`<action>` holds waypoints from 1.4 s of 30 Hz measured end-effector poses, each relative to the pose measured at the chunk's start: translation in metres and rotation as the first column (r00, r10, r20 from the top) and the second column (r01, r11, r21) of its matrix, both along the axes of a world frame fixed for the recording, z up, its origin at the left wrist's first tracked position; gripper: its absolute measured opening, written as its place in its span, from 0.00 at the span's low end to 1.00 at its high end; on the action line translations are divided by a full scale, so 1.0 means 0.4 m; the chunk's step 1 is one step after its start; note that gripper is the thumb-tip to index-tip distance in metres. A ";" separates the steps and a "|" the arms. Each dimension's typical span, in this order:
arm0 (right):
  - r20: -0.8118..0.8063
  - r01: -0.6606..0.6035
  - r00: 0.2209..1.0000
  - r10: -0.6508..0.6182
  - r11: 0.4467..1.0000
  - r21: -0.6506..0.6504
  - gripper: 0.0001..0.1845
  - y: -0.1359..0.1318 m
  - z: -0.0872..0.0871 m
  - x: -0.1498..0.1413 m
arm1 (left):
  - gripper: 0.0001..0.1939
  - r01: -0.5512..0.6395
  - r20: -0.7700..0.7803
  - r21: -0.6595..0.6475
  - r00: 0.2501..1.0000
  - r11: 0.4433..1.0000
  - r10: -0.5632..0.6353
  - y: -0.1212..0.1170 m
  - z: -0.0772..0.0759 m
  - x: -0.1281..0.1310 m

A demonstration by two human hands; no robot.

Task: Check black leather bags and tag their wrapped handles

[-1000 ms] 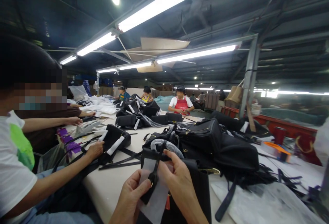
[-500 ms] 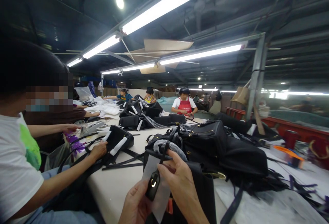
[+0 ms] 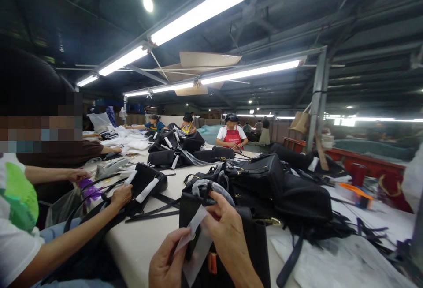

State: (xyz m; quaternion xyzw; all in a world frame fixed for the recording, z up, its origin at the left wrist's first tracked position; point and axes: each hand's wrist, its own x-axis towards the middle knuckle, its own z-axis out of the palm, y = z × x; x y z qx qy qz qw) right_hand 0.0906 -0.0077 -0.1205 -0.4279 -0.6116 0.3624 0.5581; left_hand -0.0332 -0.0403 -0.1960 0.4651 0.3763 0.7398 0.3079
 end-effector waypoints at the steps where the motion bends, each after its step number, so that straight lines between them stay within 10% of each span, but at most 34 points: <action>1: -0.011 0.001 1.000 -0.001 1.000 -0.004 0.31 0.001 0.000 0.002 | 0.14 -0.014 -0.021 0.014 1.000 1.000 0.015 0.002 -0.003 0.000; 14: 0.151 -0.020 0.988 0.011 0.998 0.055 0.29 -0.007 0.006 0.013 | 0.15 0.184 -0.177 0.091 0.970 0.979 -0.165 -0.018 -0.011 -0.014; 18: 0.197 -0.069 0.979 0.057 0.996 0.053 0.30 -0.004 0.015 0.029 | 0.32 0.518 0.006 -0.042 0.855 0.854 -0.518 -0.012 0.047 -0.056; 23: 0.268 -0.113 0.959 0.093 0.992 0.061 0.26 -0.017 0.033 0.039 | 0.16 0.600 -0.166 -0.377 0.706 0.705 -0.689 0.040 0.154 -0.080; 28: 0.292 -0.008 0.956 -0.039 0.988 0.157 0.26 -0.043 0.046 0.063 | 0.14 0.689 -0.072 -0.480 0.585 0.543 -0.808 0.071 0.181 -0.026; 35: -0.397 0.162 0.902 -0.167 0.986 -0.047 0.31 -0.170 -0.093 0.098 | 0.14 0.719 0.218 -0.309 0.691 0.622 -0.689 0.040 0.147 0.076; 42: -0.530 0.223 0.808 -0.258 0.966 -0.129 0.38 -0.175 -0.179 0.010 | 0.15 0.706 0.374 -0.260 0.703 0.659 -0.605 0.014 0.116 0.123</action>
